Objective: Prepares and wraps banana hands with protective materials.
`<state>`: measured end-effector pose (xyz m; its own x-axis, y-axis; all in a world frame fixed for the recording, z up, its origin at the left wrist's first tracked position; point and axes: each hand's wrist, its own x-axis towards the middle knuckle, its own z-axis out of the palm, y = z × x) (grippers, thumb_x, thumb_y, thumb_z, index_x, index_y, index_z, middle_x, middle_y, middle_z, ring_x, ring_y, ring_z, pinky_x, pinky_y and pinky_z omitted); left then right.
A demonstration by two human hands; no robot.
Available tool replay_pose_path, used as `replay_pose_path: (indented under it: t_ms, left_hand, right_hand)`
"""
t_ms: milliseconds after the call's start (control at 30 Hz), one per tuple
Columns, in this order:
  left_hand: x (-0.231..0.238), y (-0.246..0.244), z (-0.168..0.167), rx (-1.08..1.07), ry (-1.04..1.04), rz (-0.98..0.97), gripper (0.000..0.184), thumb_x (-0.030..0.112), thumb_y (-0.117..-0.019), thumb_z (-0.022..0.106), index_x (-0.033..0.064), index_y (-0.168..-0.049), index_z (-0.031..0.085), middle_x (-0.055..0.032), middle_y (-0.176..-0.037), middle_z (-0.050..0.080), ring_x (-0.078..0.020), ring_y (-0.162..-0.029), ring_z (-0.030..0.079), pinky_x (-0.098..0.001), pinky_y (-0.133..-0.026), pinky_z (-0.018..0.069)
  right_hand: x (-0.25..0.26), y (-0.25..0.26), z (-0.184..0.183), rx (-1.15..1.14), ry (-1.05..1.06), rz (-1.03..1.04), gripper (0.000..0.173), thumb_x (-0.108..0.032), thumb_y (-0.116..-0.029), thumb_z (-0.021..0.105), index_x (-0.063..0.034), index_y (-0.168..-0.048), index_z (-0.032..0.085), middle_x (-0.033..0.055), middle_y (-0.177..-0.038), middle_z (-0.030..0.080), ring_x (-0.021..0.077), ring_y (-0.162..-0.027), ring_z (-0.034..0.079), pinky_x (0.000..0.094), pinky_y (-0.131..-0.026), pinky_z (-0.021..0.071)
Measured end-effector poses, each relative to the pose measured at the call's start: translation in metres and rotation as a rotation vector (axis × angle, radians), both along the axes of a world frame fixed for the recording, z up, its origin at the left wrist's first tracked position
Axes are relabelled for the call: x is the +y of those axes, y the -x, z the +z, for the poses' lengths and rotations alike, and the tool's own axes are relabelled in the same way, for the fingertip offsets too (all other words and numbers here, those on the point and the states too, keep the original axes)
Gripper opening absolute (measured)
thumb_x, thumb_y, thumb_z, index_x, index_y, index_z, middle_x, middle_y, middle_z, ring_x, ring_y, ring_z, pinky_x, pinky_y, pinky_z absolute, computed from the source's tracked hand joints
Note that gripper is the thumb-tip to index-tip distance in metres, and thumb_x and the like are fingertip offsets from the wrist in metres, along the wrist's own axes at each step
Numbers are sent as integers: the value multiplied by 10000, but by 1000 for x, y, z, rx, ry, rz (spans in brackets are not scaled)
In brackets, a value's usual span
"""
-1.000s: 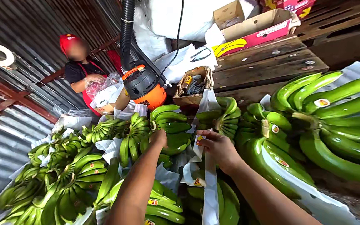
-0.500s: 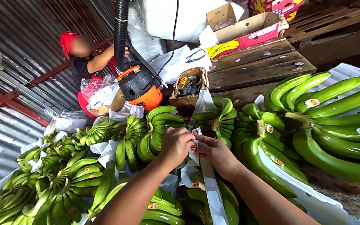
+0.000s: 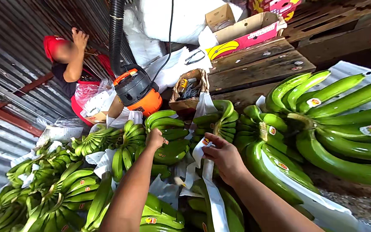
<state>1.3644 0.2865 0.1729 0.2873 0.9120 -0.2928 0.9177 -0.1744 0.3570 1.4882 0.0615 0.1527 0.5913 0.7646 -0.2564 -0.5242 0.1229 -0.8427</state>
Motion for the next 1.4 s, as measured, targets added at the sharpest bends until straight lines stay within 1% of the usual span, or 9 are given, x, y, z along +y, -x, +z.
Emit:
replay_pose_path:
  t_ms: [167,267,367,600,800,933,1100,1200,1400]
  left_hand:
    - [-1,-13,-17,288,-17,24,380,82,-922,672,21,-1289,600,-167,-1146,694,-274,-968,709,-463,-850,577]
    - [-16,-21,-16,486,-106,-80,424,45,-935,625,4,-1351,553,-226,-1324,631,-372,-1240,624,-573,-979,522]
    - [-23,-26,-19,602,-241,-214,624,5,-925,641,52,-1508,423,-221,-1403,584,-410,-1255,611,-586,-965,526]
    - [-69,-20,33,-445,-106,-606,174,105,-932,714,5,-1070,749,-128,-1136,704,-182,-1059,676,-347,-957,556]
    - [-107,-22,14,-405,-679,-1039,105,155,-925,720,113,-964,808,-45,-1033,760,-185,-1004,708,-468,-1029,469]
    - [-106,-22,-3,-465,-984,-1098,103,92,-941,679,94,-898,772,-62,-997,767,-195,-961,737,-448,-1031,511]
    - [-109,-22,6,-603,-514,-716,208,45,-1018,538,-89,-1049,694,-208,-1131,706,-271,-1099,685,-398,-999,541]
    - [-65,-33,22,-432,-207,-282,246,80,-1069,490,-58,-1257,567,-207,-1125,656,-271,-987,690,-429,-913,569]
    - [16,-33,-17,-16,-48,-61,383,41,-980,604,-9,-1352,530,-210,-1151,672,-285,-941,708,-445,-864,579]
  right_hand:
    - [1,1,-6,-117,7,66,224,-138,-1045,578,-2,-1183,691,62,-1030,713,93,-902,675,237,-796,553]
    - [1,0,-7,-137,-10,53,176,38,-962,626,-5,-1114,702,68,-1019,704,95,-831,675,231,-734,568]
    - [0,1,-6,-147,-23,58,286,125,-895,652,-2,-1149,679,89,-1085,686,119,-855,681,248,-730,585]
    - [0,0,-6,-213,15,110,587,164,-885,594,-55,-1428,551,100,-1143,685,105,-766,661,249,-657,552]
    - [-5,2,-3,-115,10,159,508,112,-917,596,-16,-1407,552,86,-1137,700,85,-824,663,229,-693,540]
    - [-7,-2,-3,130,-62,197,361,-28,-1017,515,-23,-1374,567,91,-1232,667,152,-1058,660,312,-893,552]
    - [-2,-4,-3,234,-3,-5,421,-316,-1118,401,17,-1318,565,113,-1161,695,159,-1028,688,314,-884,553]
    - [-1,-7,-10,185,-38,-181,150,-89,-1038,575,16,-1138,615,96,-961,725,137,-764,709,258,-682,591]
    - [-2,-4,-9,-20,-13,50,429,117,-908,640,14,-1319,578,137,-1163,634,133,-742,674,252,-635,584]
